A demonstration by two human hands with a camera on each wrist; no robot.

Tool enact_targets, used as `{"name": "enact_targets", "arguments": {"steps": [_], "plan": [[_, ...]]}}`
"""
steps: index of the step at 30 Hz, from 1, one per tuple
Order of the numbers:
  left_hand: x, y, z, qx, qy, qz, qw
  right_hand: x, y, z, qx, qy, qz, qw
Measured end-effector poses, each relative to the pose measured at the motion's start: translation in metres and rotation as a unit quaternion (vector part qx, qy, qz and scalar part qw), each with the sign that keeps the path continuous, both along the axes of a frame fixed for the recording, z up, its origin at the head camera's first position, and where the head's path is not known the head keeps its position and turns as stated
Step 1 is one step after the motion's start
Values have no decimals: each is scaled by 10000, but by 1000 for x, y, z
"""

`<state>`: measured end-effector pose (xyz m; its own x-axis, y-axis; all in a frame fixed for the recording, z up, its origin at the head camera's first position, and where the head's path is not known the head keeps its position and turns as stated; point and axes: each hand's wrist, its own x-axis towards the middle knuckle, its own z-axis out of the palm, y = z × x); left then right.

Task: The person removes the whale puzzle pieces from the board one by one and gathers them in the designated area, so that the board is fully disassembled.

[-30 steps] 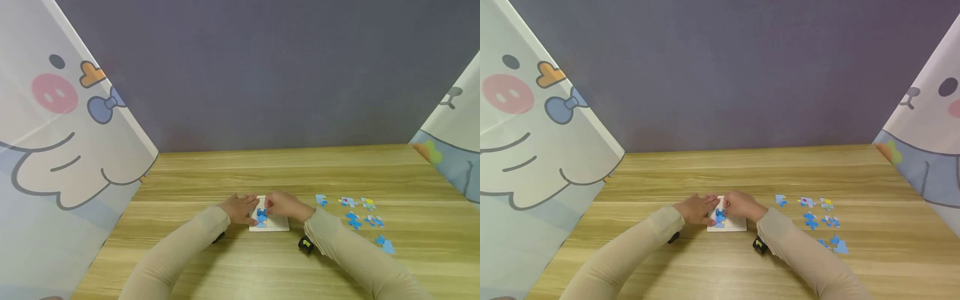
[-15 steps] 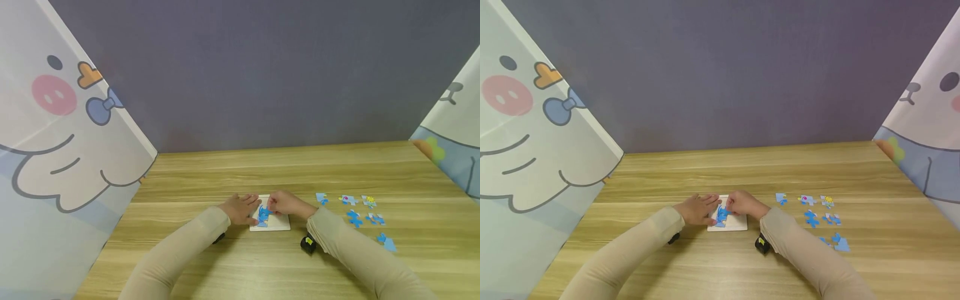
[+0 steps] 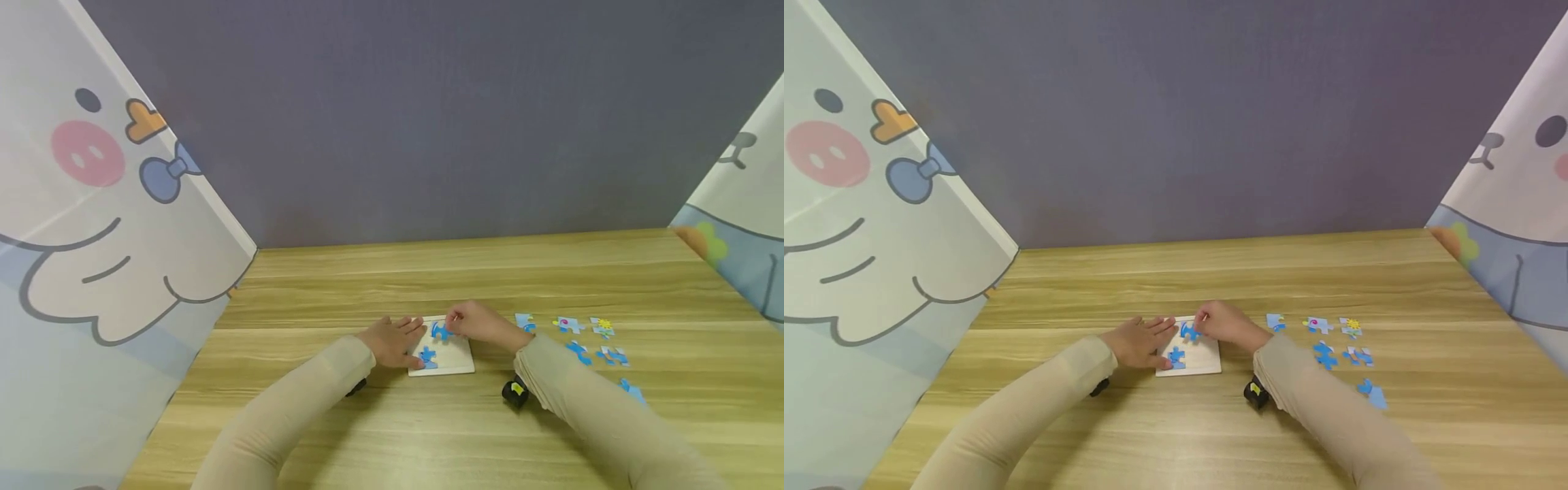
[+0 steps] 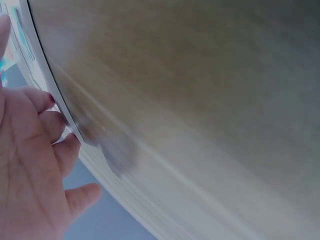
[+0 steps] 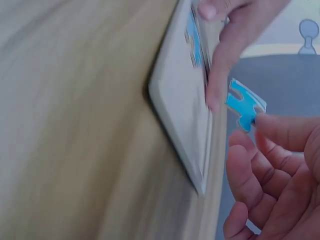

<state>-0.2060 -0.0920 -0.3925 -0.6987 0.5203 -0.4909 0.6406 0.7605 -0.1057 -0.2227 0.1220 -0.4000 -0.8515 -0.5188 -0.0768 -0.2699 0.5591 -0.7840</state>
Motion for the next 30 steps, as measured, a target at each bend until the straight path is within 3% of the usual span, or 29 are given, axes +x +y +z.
{"name": "enact_targets", "arguments": {"steps": [7, 18, 25, 30], "plan": [[-2, -3, 0, 144, -211, -144, 9996, 3, 43, 9, 20, -44, -220, 9997], [2, -4, 5, 494, -300, -102, 9983, 17, 115, 17, 215, -223, -490, 9983], [2, -5, 3, 546, -176, -143, 9983, 24, 141, 17, 394, -178, -494, 9978], [3, -4, 3, 636, -151, -114, 9978, 25, 152, 19, 156, -601, -422, 9972]]}}
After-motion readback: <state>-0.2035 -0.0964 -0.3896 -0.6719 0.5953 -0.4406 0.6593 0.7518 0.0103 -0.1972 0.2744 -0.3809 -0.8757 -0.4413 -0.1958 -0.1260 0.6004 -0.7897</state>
